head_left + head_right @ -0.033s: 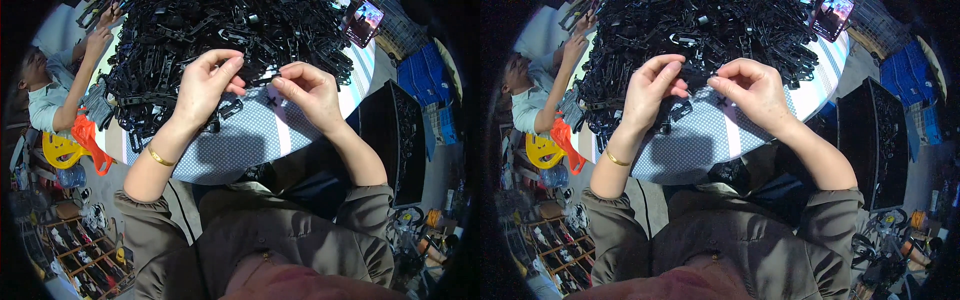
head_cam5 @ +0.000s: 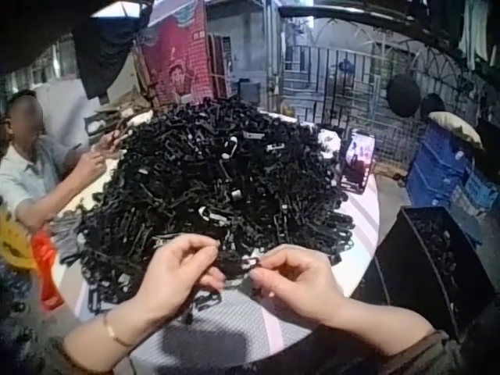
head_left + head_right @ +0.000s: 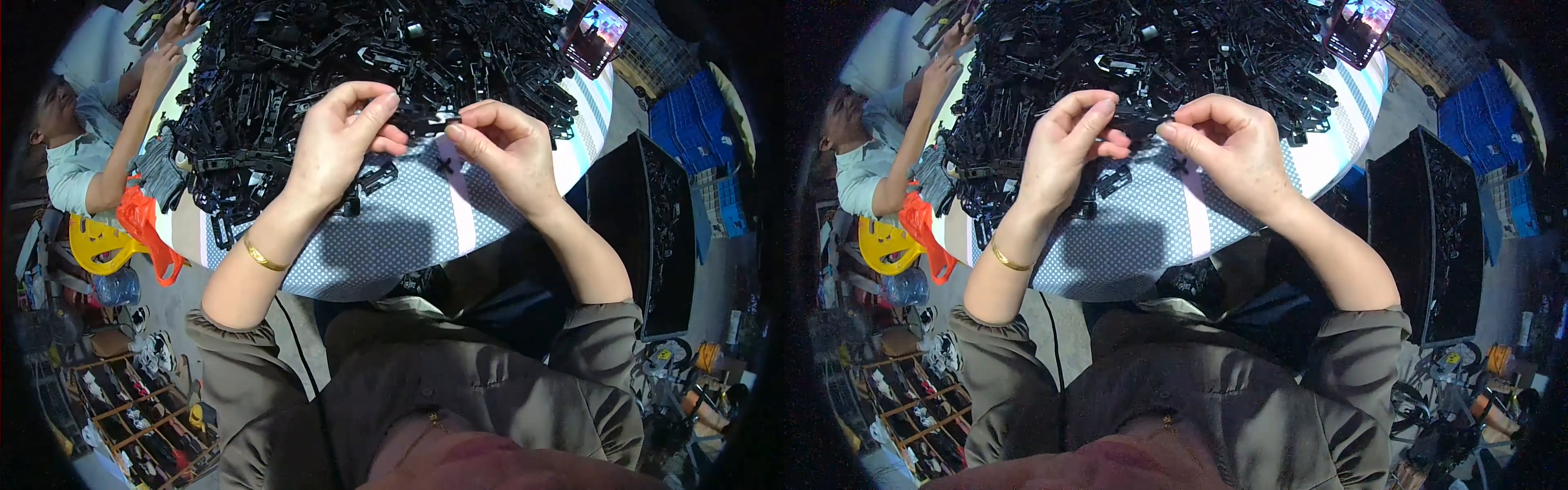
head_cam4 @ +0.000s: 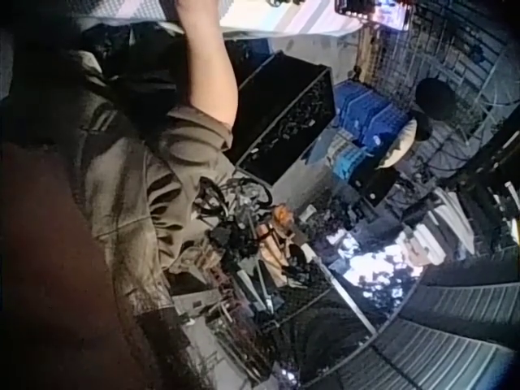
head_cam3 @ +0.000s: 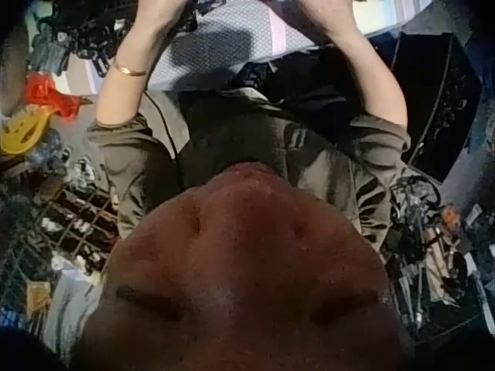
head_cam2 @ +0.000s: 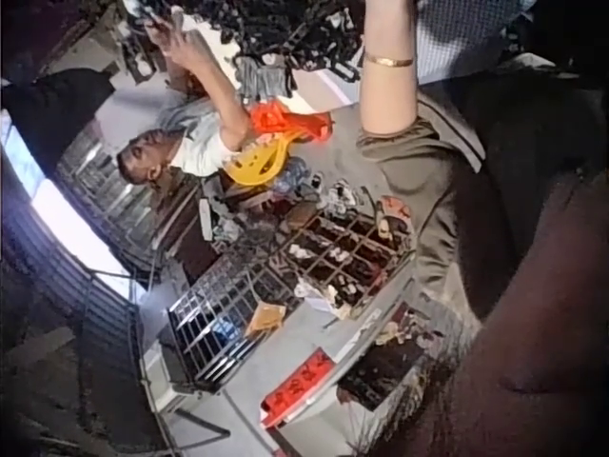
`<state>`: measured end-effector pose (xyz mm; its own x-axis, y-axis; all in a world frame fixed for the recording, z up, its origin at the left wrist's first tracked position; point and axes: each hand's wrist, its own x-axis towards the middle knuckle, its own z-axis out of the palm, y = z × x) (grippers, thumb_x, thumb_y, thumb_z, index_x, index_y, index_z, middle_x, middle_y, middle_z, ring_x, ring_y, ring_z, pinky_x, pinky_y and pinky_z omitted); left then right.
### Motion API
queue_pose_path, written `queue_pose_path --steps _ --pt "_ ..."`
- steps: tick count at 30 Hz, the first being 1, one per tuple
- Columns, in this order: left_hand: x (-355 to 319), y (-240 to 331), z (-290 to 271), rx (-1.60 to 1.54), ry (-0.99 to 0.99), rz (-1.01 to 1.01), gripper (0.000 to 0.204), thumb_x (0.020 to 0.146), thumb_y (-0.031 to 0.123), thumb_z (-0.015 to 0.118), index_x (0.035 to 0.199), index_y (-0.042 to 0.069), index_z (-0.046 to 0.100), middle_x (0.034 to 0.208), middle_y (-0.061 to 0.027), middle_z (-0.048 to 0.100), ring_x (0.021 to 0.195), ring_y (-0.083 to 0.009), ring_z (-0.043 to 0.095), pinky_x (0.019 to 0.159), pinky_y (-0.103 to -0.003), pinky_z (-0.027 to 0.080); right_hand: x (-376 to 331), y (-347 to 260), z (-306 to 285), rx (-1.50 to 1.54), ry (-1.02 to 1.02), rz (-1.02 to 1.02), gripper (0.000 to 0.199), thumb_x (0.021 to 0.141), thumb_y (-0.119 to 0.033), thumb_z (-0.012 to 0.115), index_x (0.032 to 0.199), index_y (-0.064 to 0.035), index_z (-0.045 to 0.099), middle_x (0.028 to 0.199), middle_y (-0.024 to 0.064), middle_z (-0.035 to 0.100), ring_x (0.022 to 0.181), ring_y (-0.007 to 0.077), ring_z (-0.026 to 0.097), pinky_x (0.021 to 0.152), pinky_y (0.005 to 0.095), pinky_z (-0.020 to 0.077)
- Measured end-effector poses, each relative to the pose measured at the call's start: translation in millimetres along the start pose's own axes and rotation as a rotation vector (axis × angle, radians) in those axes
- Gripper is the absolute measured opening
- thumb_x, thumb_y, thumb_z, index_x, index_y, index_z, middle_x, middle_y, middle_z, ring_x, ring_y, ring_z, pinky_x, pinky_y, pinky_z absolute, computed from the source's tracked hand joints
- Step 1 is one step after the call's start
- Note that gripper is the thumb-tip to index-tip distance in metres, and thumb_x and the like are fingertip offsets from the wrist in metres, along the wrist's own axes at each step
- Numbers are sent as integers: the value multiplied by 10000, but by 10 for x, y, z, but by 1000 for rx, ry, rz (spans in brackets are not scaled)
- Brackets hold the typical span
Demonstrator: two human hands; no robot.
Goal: Sorting and organizing small black plastic components on a production workbench.
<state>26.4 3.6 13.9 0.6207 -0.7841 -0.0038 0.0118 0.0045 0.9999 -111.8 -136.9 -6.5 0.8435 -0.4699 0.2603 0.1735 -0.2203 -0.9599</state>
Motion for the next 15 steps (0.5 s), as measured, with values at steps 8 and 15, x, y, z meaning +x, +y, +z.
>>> queue_pose_path --steps 8,15 --pt "-30 -26 47 -230 -66 -132 314 912 163 498 1122 -69 473 911 -138 598 849 -189 641 759 -232 543 81 151 37 -171 74 -90 126 791 -89 667 821 7 591 925 51 602 693 59 548 619 189 456" --pt "-64 1 66 99 -127 52 301 859 41 540 1146 -46 513 962 -147 614 850 -166 630 756 -237 526 142 44 -81 17 -139 198 136 804 -126 643 750 -33 560 1051 104 594 718 71 533 670 211 451"
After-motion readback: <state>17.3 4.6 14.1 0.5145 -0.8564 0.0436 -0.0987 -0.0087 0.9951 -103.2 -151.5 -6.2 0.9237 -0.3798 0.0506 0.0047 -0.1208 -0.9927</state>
